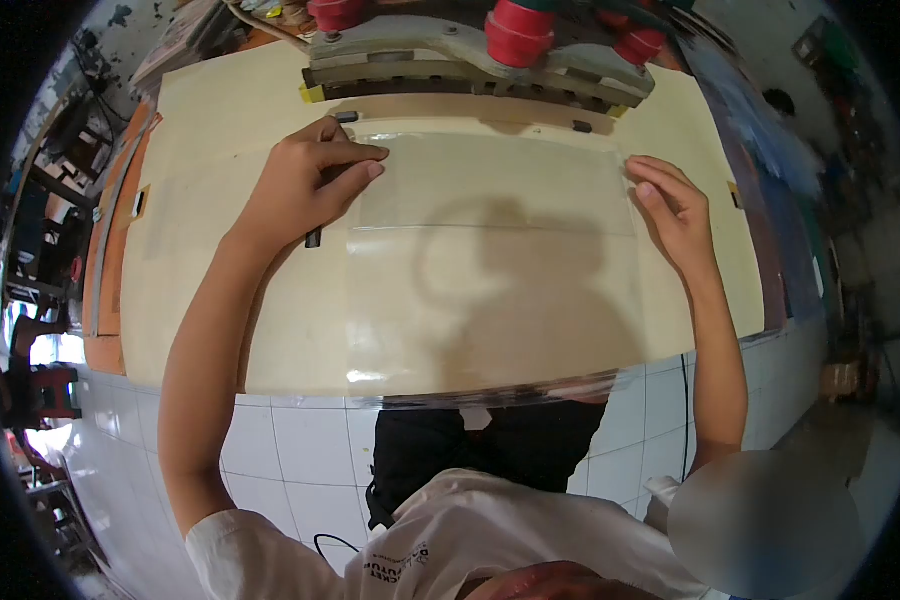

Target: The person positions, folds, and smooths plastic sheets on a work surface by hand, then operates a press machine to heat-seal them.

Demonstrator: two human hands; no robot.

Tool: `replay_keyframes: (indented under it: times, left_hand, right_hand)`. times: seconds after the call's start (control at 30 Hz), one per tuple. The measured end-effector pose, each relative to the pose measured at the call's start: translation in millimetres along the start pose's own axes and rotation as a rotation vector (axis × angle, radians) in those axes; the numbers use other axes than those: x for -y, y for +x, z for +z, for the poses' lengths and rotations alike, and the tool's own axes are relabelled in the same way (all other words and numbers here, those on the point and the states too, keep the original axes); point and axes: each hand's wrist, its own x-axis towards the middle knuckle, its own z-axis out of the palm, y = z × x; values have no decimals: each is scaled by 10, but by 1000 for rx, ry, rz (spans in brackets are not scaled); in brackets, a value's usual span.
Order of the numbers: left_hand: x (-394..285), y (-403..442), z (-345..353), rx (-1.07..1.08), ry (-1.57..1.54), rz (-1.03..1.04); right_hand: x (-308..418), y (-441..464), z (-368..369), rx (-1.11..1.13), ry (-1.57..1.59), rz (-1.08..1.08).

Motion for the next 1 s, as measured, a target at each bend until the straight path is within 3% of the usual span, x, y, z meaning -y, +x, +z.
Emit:
replay_keyframes:
  times: [0.33, 0.6, 1.0]
  left_hand:
    - [-15, 21, -15, 34, 1, -2]
    - [-35, 12, -4, 22, -33, -49]
    - [-46, 7, -23, 36, -44, -45]
  right_hand:
    - [51, -10, -5, 121, -165, 12]
    - [78, -9, 23, 150, -402, -114]
    - [91, -7, 44, 140, -460, -154]
